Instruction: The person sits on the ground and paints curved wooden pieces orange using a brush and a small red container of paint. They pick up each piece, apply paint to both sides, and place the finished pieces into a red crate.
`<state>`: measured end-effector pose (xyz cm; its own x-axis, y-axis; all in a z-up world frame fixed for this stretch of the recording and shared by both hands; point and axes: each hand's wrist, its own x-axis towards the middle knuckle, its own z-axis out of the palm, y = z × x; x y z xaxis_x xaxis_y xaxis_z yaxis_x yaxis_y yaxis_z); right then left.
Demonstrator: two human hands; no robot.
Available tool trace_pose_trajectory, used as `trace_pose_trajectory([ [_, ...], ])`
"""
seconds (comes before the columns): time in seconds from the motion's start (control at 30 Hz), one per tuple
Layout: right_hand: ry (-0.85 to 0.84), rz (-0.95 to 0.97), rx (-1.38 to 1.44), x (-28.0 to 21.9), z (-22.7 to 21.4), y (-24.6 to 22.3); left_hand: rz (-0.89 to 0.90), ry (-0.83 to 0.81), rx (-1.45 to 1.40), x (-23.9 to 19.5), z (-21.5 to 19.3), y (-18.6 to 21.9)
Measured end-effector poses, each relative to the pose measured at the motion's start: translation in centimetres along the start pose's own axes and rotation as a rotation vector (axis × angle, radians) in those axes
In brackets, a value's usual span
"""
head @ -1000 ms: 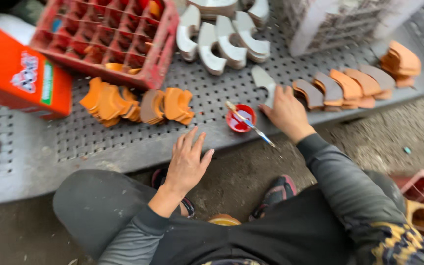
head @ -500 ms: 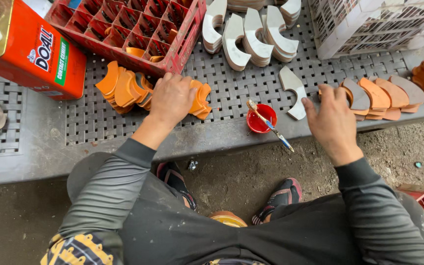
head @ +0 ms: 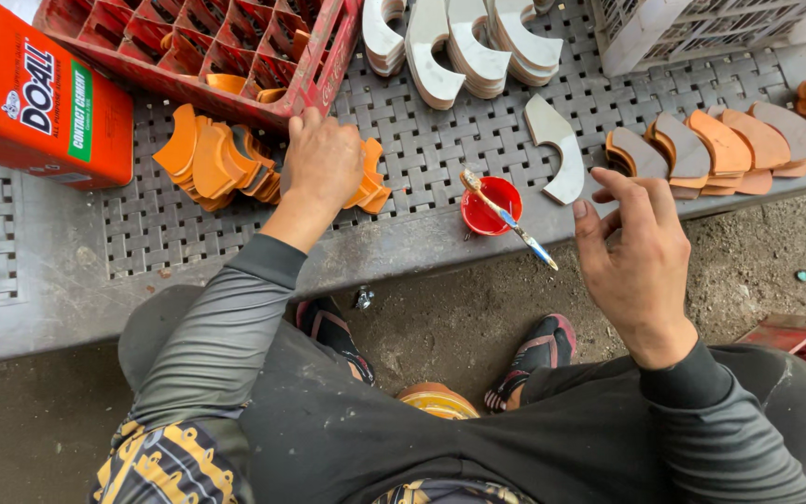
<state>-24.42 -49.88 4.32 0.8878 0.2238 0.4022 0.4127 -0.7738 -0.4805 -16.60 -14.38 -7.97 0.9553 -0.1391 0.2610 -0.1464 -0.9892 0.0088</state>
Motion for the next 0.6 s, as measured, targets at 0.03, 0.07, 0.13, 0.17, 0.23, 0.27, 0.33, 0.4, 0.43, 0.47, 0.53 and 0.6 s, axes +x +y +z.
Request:
trace_pose_trajectory([
  [0.03, 0.003, -0.009, 0.003, -0.1, 0.0, 0.0, 0.007, 0.022, -0.019, -0.1, 0.0, -0.1],
  [0.07, 0.006, -0.017, 0.007, -0.2, 0.0, 0.0, -0.003, 0.033, -0.040, -0.2, 0.0, -0.1],
  [0.13, 0.007, -0.040, 0.022, -0.3, -0.1, -0.2, -0.023, 0.057, -0.083, -0.1, -0.5, -0.2],
  [0.17, 0.007, -0.053, 0.030, -0.4, -0.1, -0.2, -0.029, 0.068, -0.114, -0.1, -0.9, -0.1],
  [0.23, 0.016, -0.072, 0.036, -0.5, -0.2, -0.6, -0.044, 0.093, -0.175, -0.1, -2.2, -0.1],
  [0.27, 0.020, -0.082, 0.039, -0.6, -0.2, -0.8, -0.012, 0.146, -0.209, -0.2, -3.0, -0.1],
  [0.33, -0.005, -0.089, 0.076, -1.2, 0.1, -1.4, 0.048, 0.252, -0.274, -1.0, -5.0, 0.2],
  [0.4, -0.065, -0.121, 0.134, -1.9, 1.0, -2.4, 0.066, 0.142, -0.445, -2.2, -7.3, 1.3],
  [0.43, -0.117, -0.147, 0.172, -2.4, 1.8, -3.0, 0.077, 0.090, -0.529, -3.0, -8.3, 2.1],
  [0.47, -0.169, -0.172, 0.210, -2.8, 2.7, -3.5, 0.105, 0.088, -0.668, -4.4, -9.4, 3.1],
  [0.53, -0.282, -0.111, 0.417, -3.7, 5.1, -4.6, 0.158, 0.094, -0.850, -7.0, -11.0, 5.4],
  [0.6, -0.458, 0.230, 0.847, -4.2, 7.9, -5.4, 0.166, 0.090, -0.936, -8.8, -11.9, 7.1],
])
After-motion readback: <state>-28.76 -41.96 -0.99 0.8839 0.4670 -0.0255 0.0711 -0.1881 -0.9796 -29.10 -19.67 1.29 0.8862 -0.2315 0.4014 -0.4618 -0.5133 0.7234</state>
